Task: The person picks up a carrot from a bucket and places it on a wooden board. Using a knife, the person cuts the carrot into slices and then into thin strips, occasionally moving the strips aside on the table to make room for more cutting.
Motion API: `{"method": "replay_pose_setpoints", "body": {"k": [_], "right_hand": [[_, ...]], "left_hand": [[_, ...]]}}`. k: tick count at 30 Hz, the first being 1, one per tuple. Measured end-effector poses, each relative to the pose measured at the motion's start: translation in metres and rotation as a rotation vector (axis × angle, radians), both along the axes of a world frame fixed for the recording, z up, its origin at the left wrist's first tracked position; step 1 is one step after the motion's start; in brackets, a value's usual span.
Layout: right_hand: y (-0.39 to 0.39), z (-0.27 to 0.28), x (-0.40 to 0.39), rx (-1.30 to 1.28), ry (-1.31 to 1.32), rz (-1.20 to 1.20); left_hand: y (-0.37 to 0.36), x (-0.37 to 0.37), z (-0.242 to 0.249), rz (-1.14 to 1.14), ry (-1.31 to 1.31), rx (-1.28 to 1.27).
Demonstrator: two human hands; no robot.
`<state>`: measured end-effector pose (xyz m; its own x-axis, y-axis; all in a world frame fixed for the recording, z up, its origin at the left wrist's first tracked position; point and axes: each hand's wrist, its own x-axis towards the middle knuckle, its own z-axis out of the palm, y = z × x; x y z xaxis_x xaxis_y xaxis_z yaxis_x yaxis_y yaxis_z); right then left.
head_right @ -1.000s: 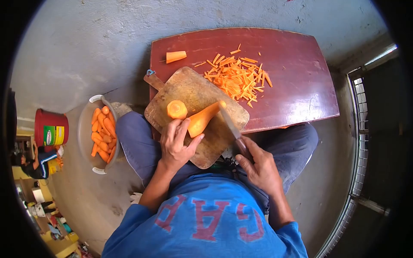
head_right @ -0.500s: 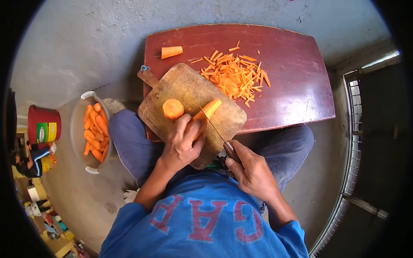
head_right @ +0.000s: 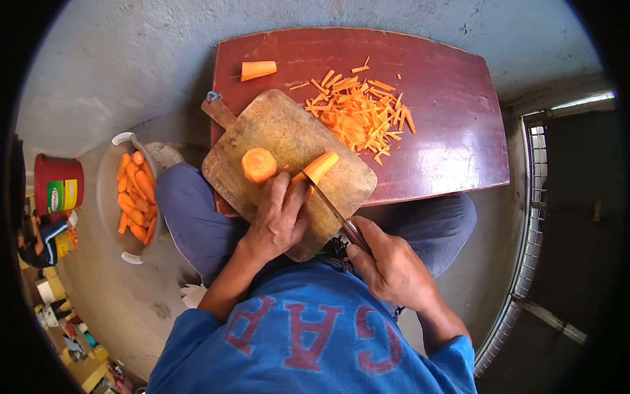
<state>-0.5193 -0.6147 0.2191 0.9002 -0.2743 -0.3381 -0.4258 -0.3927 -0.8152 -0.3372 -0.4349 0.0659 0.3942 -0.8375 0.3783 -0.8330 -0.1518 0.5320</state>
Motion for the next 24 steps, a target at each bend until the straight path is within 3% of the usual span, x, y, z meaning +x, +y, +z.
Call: {"method": "replay_pose_setpoints", "body": {"k": [10,14,17,24], "right_hand": [[-0.002,-0.027,0.020,0.037,-0.021,0.042],[-0.003,-0.036,0.018,-0.089,-0.175,0.072],[-0.010,-0.034,0.023,-0.101,-0.059,0.115],[-0.020,-0.039,0.040,-0.105,-0.089,0.185]], "left_hand": [[-0.001,0.003,-0.005,0.025,0.017,-0.034],[-0.002,0.004,-0.009,0.023,-0.004,-0.039],[-0.006,0.004,-0.008,0.034,0.028,-0.064],[-0.009,0.004,-0.011,0.061,-0.025,-0.079]]}}
